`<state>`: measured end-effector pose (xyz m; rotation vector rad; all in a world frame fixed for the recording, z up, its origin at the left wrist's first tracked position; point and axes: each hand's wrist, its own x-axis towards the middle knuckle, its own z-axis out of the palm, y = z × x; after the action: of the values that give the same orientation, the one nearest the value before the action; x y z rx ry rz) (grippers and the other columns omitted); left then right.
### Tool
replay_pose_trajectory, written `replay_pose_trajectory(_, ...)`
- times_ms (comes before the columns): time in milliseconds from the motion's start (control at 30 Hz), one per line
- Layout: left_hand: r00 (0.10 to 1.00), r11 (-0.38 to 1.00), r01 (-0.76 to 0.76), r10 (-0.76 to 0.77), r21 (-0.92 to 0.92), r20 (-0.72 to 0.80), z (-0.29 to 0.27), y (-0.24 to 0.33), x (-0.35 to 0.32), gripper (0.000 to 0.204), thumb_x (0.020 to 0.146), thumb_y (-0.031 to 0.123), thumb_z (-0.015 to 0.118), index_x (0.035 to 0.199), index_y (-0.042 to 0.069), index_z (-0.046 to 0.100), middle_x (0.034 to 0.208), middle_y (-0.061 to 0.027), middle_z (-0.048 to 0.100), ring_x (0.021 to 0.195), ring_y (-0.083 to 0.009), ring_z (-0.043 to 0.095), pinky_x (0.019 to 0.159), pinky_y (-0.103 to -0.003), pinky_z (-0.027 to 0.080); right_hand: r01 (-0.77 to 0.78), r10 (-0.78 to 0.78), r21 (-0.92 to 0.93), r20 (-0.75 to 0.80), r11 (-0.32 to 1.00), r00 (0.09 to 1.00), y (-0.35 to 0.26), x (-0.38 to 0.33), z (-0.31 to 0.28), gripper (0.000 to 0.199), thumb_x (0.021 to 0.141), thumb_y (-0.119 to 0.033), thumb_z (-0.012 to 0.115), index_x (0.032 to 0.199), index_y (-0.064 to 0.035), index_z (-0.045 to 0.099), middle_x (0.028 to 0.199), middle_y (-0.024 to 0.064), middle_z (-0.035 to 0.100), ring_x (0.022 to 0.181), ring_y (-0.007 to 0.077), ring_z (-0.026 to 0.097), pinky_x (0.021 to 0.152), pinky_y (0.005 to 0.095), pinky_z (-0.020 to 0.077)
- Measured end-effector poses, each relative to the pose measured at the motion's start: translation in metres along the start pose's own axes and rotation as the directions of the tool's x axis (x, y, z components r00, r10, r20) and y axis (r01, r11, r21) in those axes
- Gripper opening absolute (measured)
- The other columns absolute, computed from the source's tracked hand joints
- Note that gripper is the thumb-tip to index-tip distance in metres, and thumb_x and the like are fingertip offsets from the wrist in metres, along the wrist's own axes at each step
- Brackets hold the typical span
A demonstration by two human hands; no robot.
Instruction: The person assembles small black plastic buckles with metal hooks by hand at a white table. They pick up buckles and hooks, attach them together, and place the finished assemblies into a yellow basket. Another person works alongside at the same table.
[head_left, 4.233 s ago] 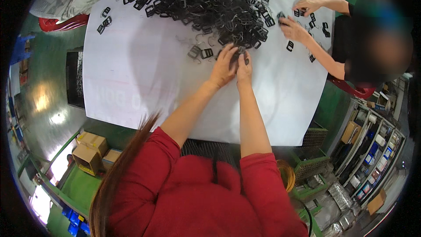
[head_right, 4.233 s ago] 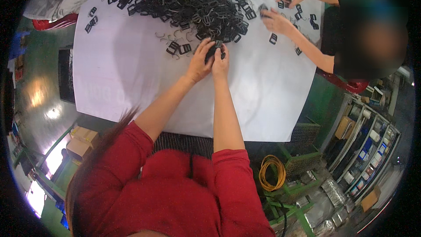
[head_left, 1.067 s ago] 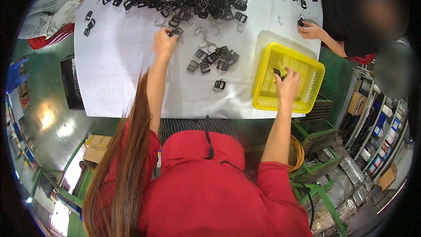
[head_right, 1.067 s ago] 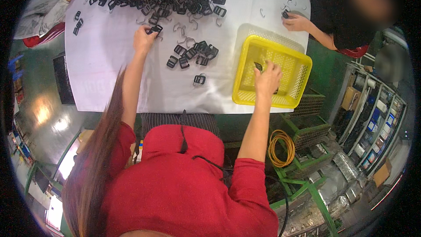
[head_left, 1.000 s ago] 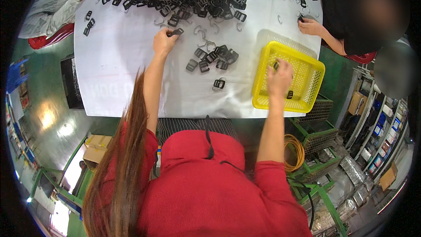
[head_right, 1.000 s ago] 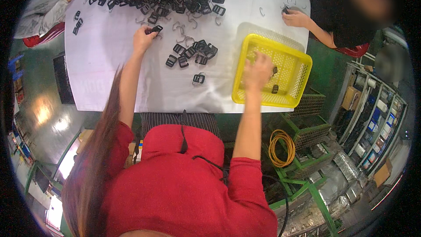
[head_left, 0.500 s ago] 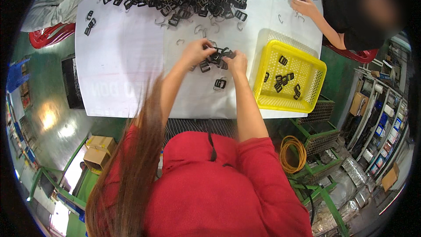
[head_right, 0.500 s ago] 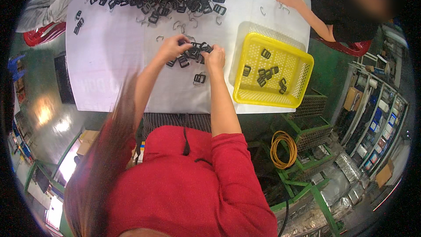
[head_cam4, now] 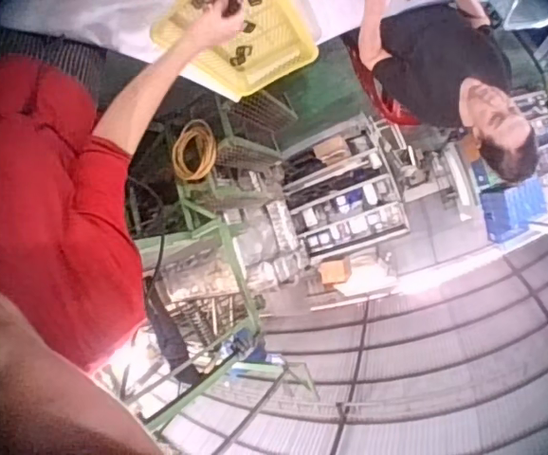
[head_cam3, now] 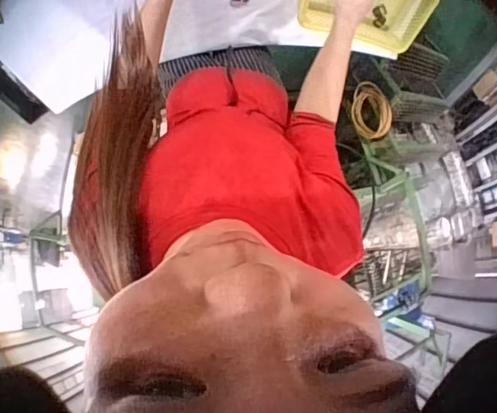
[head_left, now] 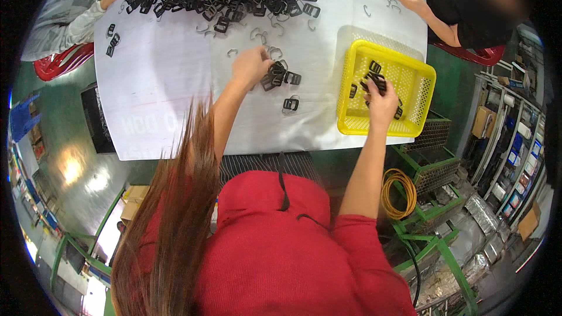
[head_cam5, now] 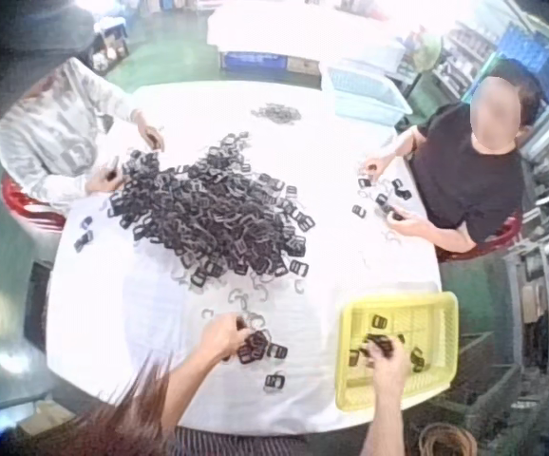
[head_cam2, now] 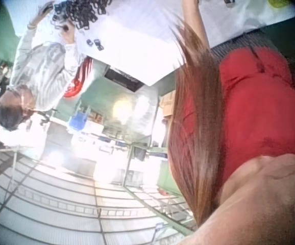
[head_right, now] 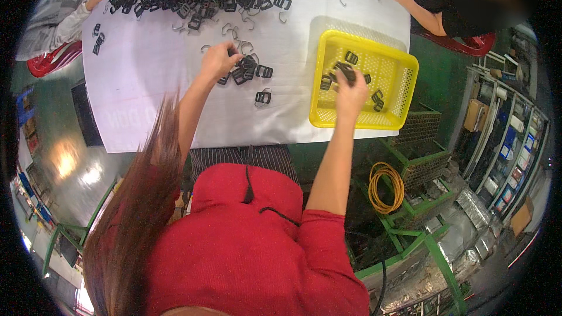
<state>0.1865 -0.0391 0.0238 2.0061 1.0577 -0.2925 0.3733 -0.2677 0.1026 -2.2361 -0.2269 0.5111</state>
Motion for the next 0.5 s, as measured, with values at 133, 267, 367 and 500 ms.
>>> replay_pose_trajectory(133, 0.993, 0.938, -0.084, 0.106, 0.336, -0.05, 0.034, 0.007, -0.02, 0.04, 0.068, 0.034, 0.073, 0.095, 0.009, 0.058, 0.092, -0.0133, 0.061, 0.088, -0.0303, 0.06, 0.072, -0.041, 0.048, 0.26, -0.397, -0.545, -0.148, 0.797, 0.906, 0.012, -0.002, 0.007, 0.025, 0.071, -0.006, 0.066, 0.096, -0.0038, 0.06, 0.093, 0.0134, 0.06, 0.091, 0.0304, 0.056, 0.082, 0.039, 0.0443)
replay_pose_trajectory(267, 0.989, 0.973, -0.105, 0.123, 0.204, -0.079, 0.055, -0.005, -0.026, 0.03, 0.069, 0.029, 0.072, 0.088, 0.008, 0.061, 0.087, -0.013, 0.063, 0.085, -0.0274, 0.061, 0.07, -0.039, 0.049, 0.527, -0.48, -0.376, 0.22, 0.762, 0.849, 0.009, -0.028, 0.1, 0.032, 0.068, -0.012, 0.07, 0.099, -0.0098, 0.059, 0.099, 0.01, 0.056, 0.096, 0.0297, 0.053, 0.083, 0.0405, 0.043)
replay_pose_trajectory(367, 0.996, 0.975, 0.075, -0.064, -0.21, 0.058, 0.025, -0.009, -0.02, 0.023, 0.071, 0.027, 0.07, 0.081, 0.007, 0.063, 0.082, -0.0119, 0.065, 0.081, -0.0262, 0.063, 0.068, -0.037, 0.049, 0.42, -0.306, -0.418, 0.315, 0.806, 0.899, 0.015, -0.033, 0.14, 0.031, 0.068, -0.015, 0.073, 0.095, -0.0106, 0.06, 0.096, 0.0103, 0.057, 0.094, 0.0285, 0.055, 0.078, 0.0394, 0.0451)
replay_pose_trajectory(500, 0.974, 0.961, 0.095, -0.143, -0.258, -0.176, 0.004, -0.036, -0.022, 0.023, 0.072, 0.028, 0.07, 0.083, 0.009, 0.065, 0.081, -0.0109, 0.065, 0.076, -0.027, 0.062, 0.067, -0.037, 0.048, 0.255, -0.064, -0.351, 0.474, 0.901, 0.878, 0.027, -0.019, 0.144, 0.024, 0.069, -0.017, 0.072, 0.09, -0.0084, 0.062, 0.092, 0.0113, 0.056, 0.094, 0.029, 0.055, 0.078, 0.0383, 0.0453)
